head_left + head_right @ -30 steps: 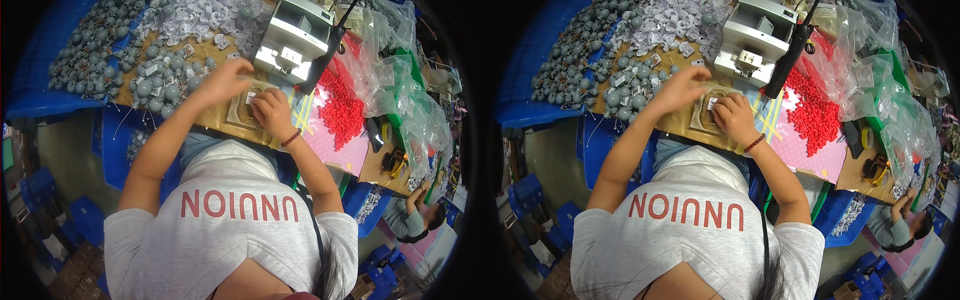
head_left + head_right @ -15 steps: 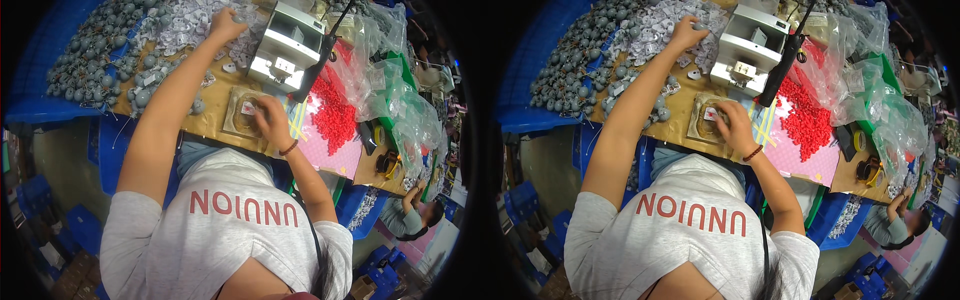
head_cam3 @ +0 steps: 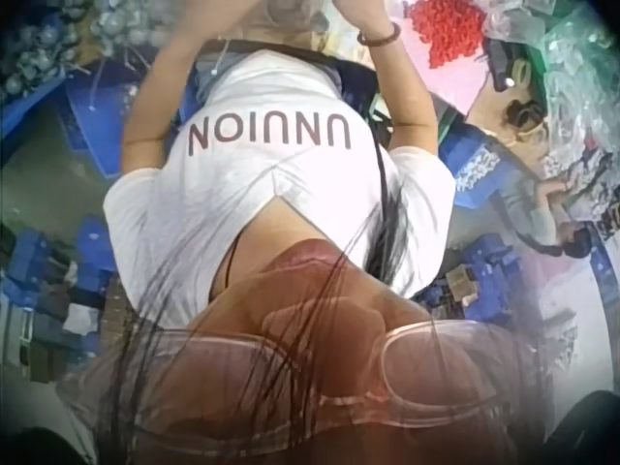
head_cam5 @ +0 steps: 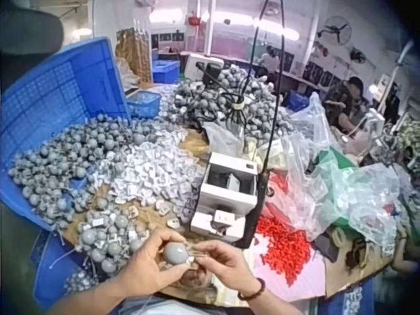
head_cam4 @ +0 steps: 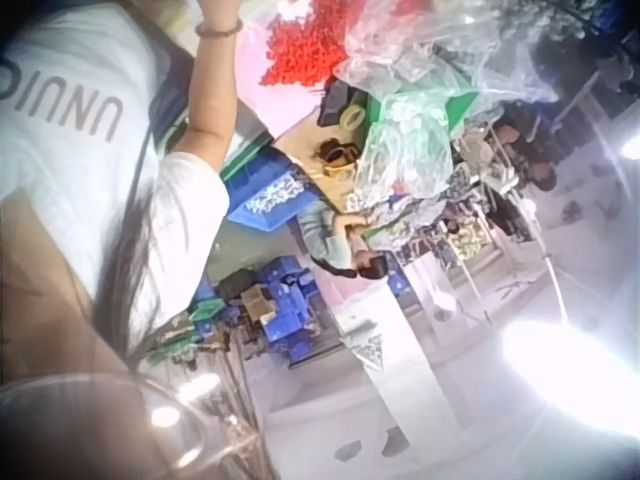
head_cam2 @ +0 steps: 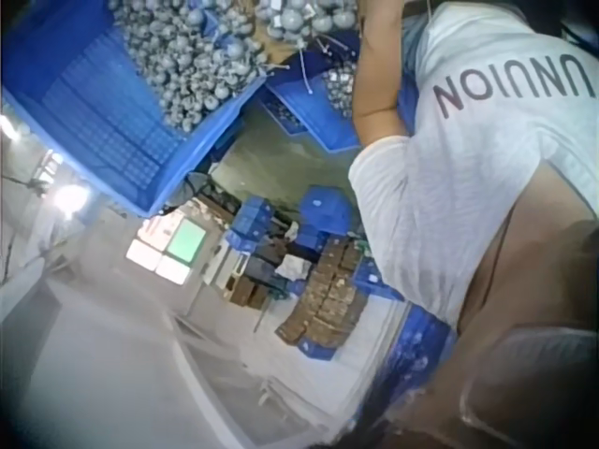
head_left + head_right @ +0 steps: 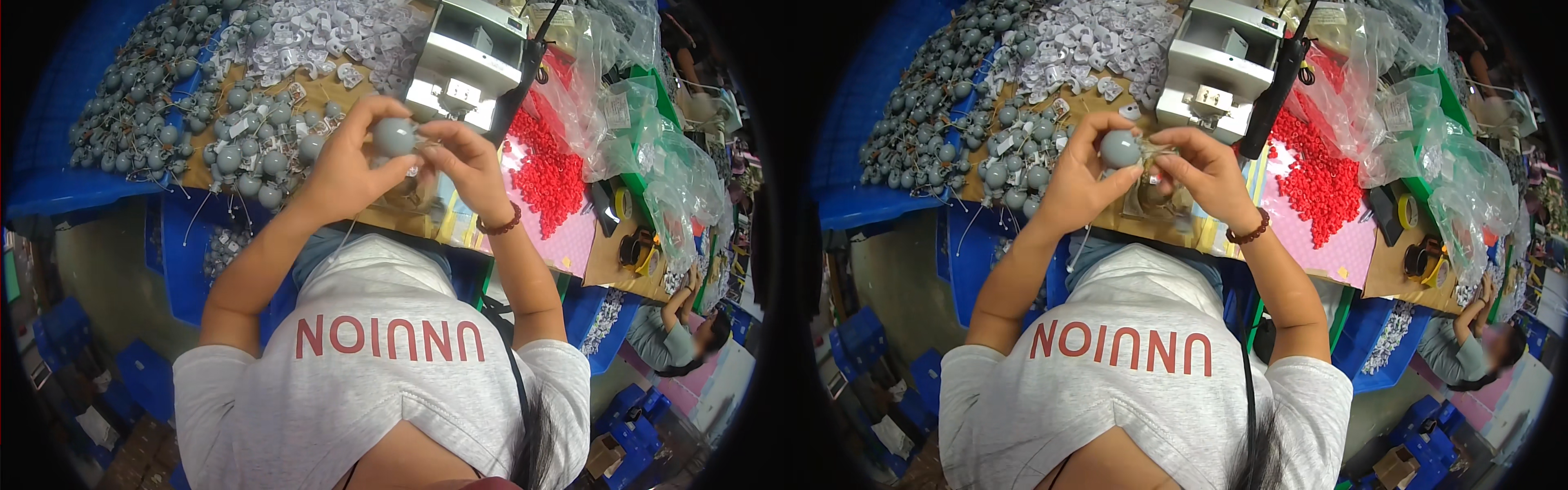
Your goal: Glueing plastic components onto decorative light bulbs at a factory workbench.
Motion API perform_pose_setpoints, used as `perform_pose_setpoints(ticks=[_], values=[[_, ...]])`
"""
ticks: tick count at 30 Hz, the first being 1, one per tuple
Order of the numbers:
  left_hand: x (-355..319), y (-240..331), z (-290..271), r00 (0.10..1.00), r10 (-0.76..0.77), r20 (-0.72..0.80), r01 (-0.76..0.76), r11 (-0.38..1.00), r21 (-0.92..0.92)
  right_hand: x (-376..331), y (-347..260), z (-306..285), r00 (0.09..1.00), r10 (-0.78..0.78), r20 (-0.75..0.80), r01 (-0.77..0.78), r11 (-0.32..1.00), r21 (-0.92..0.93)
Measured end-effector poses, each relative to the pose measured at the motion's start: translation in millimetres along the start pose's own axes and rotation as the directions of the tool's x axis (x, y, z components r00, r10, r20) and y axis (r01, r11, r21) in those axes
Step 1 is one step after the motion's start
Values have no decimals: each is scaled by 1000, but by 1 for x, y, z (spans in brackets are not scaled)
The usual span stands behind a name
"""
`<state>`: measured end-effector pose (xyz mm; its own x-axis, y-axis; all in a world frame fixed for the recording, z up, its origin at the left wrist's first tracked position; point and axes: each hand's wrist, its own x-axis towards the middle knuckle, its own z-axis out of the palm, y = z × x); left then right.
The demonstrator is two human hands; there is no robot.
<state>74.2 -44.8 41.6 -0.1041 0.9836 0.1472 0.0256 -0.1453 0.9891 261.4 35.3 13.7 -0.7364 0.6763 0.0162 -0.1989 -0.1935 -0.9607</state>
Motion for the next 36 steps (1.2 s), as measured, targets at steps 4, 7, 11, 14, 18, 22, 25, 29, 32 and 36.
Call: perform_pose_setpoints(ticks=[4,7,11,14,18,22,25,29,32,36], values=[[-36,-43,-1,969,-208,-132,206,978,-26,-18,6,-6,914,384,-130,-397,913,-93],[-62,-76,1,947,-280,-159,288,957,27,-26,31,-6,972,169,-165,-231,820,-523],[-70,-78,8,987,-133,-91,160,870,466,-21,53,-3,972,-232,31,131,428,-894],[-73,-88,10,994,-83,-70,108,835,539,-17,60,4,962,-248,112,176,251,-952],[-67,-92,11,999,-25,-26,36,812,582,-12,63,5,957,-200,211,228,67,-971],[-62,-87,8,998,-21,51,-16,780,625,-12,56,7,954,-144,263,270,30,-963],[-60,-86,7,997,-32,70,-20,768,641,-16,53,8,953,-104,286,289,17,-957],[-57,-82,6,997,-24,72,-33,721,692,-24,59,11,957,-53,286,286,-10,-958],[-56,-82,7,997,-30,73,-32,687,726,-22,60,8,959,-41,282,282,5,-959],[-53,-80,15,987,103,122,-157,504,849,-26,59,13,958,-50,283,282,-18,-959]])
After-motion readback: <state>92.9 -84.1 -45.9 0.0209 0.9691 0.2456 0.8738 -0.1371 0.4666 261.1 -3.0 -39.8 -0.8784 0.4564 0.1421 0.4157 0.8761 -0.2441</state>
